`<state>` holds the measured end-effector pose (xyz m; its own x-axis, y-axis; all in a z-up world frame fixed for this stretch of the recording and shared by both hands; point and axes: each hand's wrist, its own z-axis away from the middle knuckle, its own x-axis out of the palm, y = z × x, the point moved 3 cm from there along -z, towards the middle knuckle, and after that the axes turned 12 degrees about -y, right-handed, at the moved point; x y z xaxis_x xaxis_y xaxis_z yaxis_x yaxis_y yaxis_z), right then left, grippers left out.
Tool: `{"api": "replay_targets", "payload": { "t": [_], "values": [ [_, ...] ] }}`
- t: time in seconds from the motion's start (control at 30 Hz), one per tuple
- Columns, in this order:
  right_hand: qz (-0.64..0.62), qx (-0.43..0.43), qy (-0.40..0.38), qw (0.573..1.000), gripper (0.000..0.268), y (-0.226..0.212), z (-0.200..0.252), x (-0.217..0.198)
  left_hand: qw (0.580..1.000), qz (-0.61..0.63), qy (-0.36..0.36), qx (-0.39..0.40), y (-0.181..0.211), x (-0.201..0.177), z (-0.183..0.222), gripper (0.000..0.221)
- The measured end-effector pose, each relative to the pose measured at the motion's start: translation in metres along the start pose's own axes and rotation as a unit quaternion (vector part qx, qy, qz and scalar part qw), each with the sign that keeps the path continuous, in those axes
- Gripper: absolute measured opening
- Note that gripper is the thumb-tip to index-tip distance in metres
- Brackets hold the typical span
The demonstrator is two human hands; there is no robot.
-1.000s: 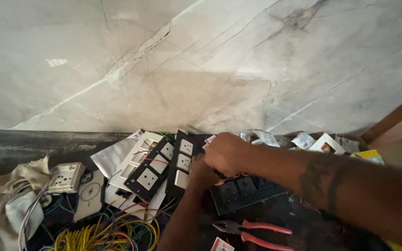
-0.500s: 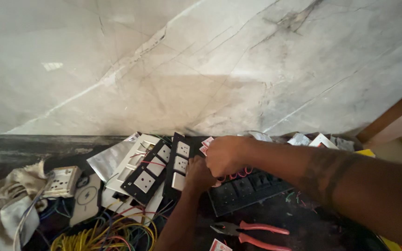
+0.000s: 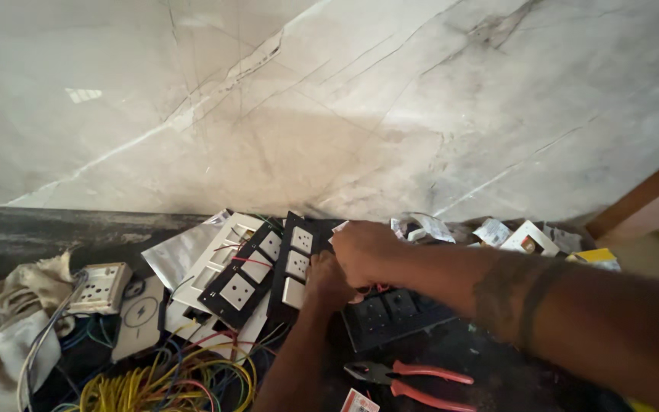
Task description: The person is assembling an electrical switchboard by connecting wires to switches and sockets and stripping wire insulation with pliers.
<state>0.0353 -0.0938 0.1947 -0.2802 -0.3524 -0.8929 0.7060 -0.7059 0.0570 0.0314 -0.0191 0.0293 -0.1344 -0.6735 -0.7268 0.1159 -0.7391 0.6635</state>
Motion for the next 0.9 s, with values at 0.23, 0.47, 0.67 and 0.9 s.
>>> {"api": "replay_targets", "payload": {
  "t": [0.23,0.47,0.67,0.9],
  "values": [
    [0.312,-0.316,0.001,0.896,0.012,0.021,-0.003,0.011,0.999,-0.040,-0.022,0.016,-0.002,-0.002,-0.004,0.080],
    [-0.040,0.072,-0.005,0.997,0.020,0.025,0.002,0.008,0.999,-0.045,-0.016,0.015,-0.006,0.005,-0.008,0.078],
    [-0.049,0.096,-0.052,0.993,0.034,0.048,0.012,0.011,0.999,-0.033,-0.027,0.028,0.002,-0.005,-0.002,0.074],
    [0.220,-0.412,0.131,0.874,0.010,0.035,0.012,0.006,0.999,-0.041,-0.024,0.003,0.003,-0.005,-0.005,0.085]
  ]
}}
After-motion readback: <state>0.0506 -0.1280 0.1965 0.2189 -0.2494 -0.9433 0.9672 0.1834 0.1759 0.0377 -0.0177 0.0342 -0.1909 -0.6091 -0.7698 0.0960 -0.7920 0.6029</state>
